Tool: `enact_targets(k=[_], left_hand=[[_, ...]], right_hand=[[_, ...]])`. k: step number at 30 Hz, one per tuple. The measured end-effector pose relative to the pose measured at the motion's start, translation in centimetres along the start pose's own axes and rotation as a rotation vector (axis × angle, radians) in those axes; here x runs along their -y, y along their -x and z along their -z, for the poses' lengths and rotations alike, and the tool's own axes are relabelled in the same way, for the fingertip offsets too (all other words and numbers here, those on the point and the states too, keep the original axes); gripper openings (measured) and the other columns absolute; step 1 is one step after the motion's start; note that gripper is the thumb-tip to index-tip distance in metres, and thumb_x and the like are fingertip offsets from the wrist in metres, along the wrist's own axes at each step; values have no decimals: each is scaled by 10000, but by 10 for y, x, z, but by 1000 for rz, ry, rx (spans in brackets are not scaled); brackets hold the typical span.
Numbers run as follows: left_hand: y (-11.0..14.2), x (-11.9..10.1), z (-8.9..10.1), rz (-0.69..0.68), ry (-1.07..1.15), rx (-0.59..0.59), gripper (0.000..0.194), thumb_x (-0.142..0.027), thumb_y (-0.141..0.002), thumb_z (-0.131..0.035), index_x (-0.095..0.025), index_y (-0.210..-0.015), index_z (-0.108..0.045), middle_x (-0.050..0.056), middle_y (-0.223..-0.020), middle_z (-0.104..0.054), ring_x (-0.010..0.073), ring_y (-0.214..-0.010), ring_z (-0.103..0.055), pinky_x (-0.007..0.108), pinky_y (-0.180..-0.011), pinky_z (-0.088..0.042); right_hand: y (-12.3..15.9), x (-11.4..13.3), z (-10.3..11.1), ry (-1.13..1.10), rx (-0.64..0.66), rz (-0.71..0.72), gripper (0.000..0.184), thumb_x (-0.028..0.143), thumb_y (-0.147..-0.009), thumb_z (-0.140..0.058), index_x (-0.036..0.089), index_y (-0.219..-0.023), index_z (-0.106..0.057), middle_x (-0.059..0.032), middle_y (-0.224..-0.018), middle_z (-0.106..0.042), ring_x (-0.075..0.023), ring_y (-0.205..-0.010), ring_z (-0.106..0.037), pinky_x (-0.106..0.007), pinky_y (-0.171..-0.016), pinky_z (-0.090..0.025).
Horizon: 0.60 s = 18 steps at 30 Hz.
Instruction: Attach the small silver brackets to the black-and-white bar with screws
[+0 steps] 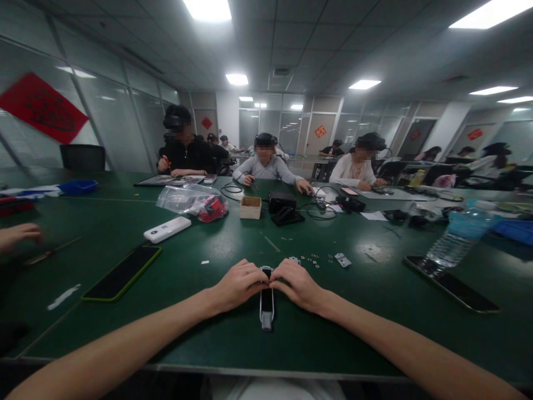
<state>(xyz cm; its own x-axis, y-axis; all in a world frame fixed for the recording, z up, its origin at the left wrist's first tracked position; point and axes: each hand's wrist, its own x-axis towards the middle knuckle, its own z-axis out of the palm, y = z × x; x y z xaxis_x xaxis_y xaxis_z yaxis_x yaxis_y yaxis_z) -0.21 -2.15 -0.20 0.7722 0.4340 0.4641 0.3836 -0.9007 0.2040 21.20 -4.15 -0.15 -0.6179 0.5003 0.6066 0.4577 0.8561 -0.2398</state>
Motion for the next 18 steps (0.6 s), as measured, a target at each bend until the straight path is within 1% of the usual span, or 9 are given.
enact_targets(k=[3, 6, 11, 14, 18], left_hand=[[0, -2, 2, 0, -10, -26, 203, -270, -934, -434, -174, -924, -613, 51, -872, -686, 148, -789, -601, 281, -720, -386], [-1, -3, 4, 47, -39, -62, 170, -234, -895, -445, -168, -892, -602, 53, -843, -671, 154, -766, -588, 285, -713, -396], [-2, 5, 5, 240, -75, -49, 115, -196, -820, -492, -185, -863, -598, 35, -835, -650, 166, -782, -575, 295, -759, -418], [-3, 15, 3, 375, -106, -36, 99, -186, -804, -505, -182, -832, -600, 24, -784, -631, 166, -739, -569, 283, -717, -424], [-2, 25, 0, 461, -128, 8, 92, -198, -801, -519, -179, -817, -608, 21, -755, -622, 170, -701, -570, 270, -659, -419]], right_hand=[[0, -1, 0, 5, -11, 19, 187, 303, -930, -474, 177, -869, -598, -55, -815, -655, -165, -751, -553, -307, -710, -430], [0, -5, 0, 29, -28, 20, 183, 302, -925, -486, 172, -869, -602, -54, -809, -658, -165, -747, -551, -308, -706, -422], [2, -19, 2, 103, -29, -53, 155, 280, -912, -499, 172, -870, -602, -57, -804, -653, -173, -760, -552, -315, -705, -420], [4, -25, 6, 138, -21, -100, 125, 234, -899, -499, 164, -874, -599, -63, -817, -649, -176, -774, -552, -323, -719, -426], [5, -29, 8, 206, 36, -159, 106, 198, -850, -533, 155, -914, -606, -76, -887, -646, -195, -836, -546, -347, -754, -438]])
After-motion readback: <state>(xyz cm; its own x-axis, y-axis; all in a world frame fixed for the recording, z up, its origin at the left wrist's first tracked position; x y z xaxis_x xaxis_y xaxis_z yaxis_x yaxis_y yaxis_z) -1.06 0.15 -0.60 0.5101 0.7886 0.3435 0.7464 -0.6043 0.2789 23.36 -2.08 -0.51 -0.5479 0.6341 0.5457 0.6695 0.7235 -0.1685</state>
